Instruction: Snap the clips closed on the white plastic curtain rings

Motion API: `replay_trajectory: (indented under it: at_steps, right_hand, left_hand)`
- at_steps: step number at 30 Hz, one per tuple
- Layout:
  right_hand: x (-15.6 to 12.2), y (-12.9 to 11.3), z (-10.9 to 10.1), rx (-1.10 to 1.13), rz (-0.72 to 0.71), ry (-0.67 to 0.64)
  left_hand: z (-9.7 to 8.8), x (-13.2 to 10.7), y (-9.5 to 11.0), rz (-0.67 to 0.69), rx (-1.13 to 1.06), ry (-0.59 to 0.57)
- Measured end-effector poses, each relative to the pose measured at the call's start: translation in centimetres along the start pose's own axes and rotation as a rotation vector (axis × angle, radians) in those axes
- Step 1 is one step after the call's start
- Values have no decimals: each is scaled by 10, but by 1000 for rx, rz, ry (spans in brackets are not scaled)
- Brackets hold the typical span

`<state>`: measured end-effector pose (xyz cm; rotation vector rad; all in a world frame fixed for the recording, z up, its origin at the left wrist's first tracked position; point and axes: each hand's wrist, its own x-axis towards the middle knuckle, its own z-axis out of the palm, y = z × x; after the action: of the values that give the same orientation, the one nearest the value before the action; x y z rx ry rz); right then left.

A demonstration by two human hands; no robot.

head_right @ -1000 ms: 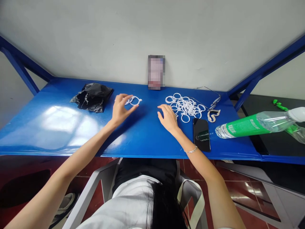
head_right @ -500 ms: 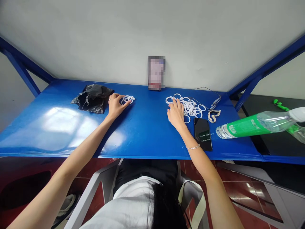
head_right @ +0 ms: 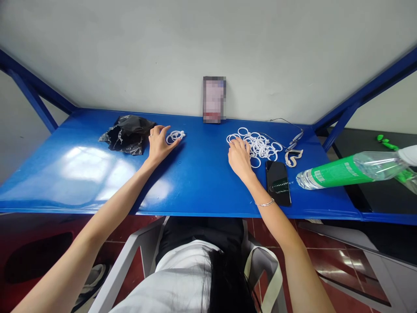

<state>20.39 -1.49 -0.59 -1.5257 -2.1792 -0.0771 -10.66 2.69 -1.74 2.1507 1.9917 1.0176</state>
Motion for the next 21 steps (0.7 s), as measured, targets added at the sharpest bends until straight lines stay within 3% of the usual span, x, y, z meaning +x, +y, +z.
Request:
replay_trajectory:
  at_steps: [5, 9, 13, 21]
  right_hand:
    - [2, -19, -16, 117, -89, -1]
    - [0, -39, -25, 233, -308, -70]
    - [-5, -53, -28, 265, -468, -154]
    - [-9, -58, -31, 272, -533, -162]
  left_hand:
    - [-9, -10, 27, 201, -91, -11]
    - [-9, -24, 45, 412, -281, -147]
    - [-5, -33, 52, 494, -451, -273]
    - [-12, -35, 57, 579, -490, -207]
